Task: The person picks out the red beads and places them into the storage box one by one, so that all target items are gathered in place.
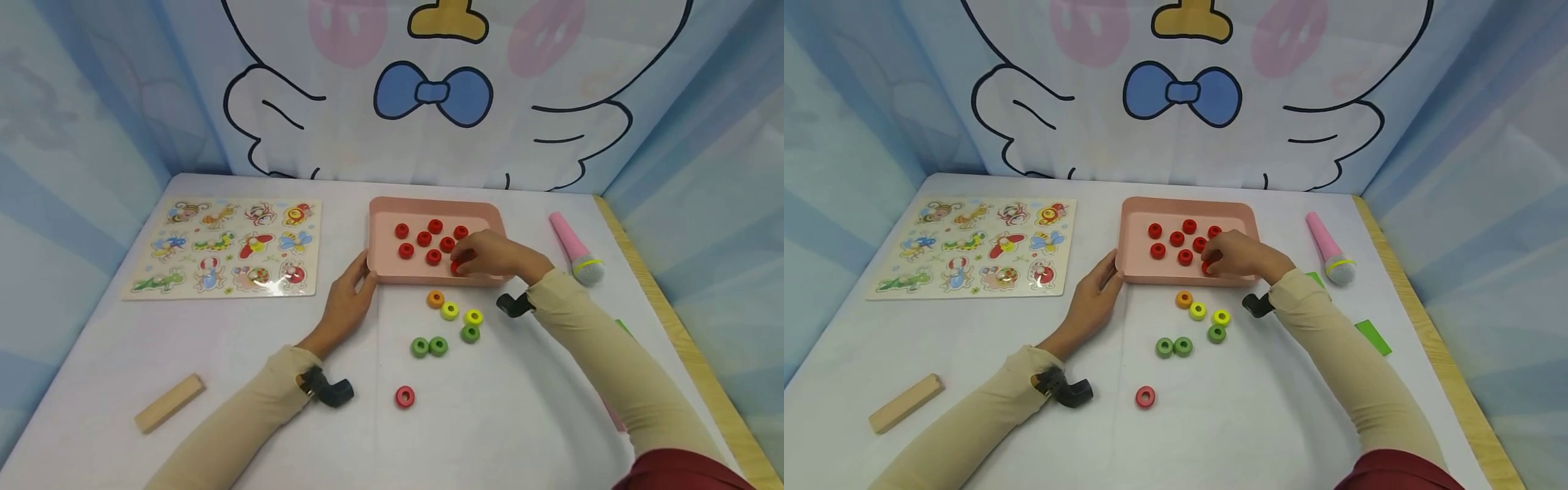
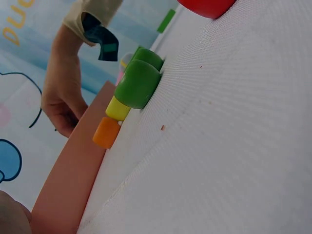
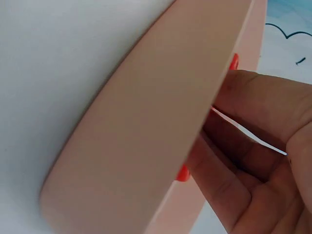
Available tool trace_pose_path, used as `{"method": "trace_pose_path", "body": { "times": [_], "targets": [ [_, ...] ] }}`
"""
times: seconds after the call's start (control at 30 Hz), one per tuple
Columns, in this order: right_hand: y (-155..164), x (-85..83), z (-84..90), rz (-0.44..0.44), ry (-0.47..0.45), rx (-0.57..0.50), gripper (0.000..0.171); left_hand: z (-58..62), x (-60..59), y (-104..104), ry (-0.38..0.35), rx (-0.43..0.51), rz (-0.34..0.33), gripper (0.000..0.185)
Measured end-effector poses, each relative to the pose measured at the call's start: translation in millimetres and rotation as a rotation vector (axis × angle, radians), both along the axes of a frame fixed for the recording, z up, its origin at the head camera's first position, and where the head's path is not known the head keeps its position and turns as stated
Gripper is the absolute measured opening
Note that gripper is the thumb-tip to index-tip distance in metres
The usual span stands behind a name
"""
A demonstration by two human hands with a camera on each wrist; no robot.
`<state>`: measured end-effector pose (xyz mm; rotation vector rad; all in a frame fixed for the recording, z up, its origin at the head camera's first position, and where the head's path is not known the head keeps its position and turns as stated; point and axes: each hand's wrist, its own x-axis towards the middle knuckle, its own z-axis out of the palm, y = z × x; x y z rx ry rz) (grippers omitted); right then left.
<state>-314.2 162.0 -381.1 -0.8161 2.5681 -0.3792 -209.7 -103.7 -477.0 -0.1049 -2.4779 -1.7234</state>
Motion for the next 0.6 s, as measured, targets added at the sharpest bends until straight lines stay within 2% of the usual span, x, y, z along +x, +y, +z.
{"method": "trace_pose_path", "body": {
  "times": [0.3,0.6],
  "targets": [
    [0.5,-0.9,-5.1,-0.022,0.011,0.032,0.024,0.4,1.0,-1.3,-0.001,0.000,-0.001,0.056],
    [4.4,1.4,-13.4,-0.041,0.048,-0.011,0.024,0.6,0.6,0.5,-0.011,0.004,-0.004,0.056]
  ]
}}
